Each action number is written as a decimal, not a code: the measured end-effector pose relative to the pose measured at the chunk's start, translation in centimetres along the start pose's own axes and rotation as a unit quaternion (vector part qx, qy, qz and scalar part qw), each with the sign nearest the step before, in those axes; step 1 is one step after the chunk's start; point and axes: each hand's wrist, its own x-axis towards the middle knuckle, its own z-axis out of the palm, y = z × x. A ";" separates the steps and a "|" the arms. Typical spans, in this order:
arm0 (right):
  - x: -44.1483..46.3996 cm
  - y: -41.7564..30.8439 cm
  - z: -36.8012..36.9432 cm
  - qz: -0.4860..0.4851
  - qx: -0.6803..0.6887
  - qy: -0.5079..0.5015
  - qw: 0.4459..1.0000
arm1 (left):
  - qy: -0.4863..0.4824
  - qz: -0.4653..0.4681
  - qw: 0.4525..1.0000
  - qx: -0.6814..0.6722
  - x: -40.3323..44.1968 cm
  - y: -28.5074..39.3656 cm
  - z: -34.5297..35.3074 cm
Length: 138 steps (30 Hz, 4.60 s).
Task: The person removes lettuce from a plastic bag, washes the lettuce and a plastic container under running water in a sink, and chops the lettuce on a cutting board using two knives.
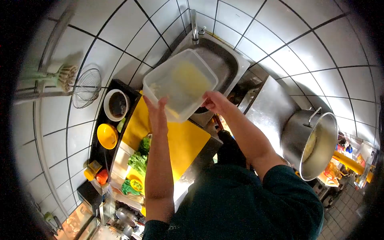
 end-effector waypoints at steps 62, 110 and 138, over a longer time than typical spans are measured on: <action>10.9 -25.8 5.0 -0.322 -0.704 0.161 0.613 | 0.092 -0.014 0.977 -0.191 1.3 0.5 8.4; 10.5 -10.0 6.2 -0.087 0.063 -0.102 0.989 | 0.010 0.001 0.991 -0.132 6.2 0.9 11.9; 15.4 -7.0 -2.6 -0.187 -0.868 -0.072 0.454 | 0.045 0.048 0.998 -0.007 4.9 1.6 8.6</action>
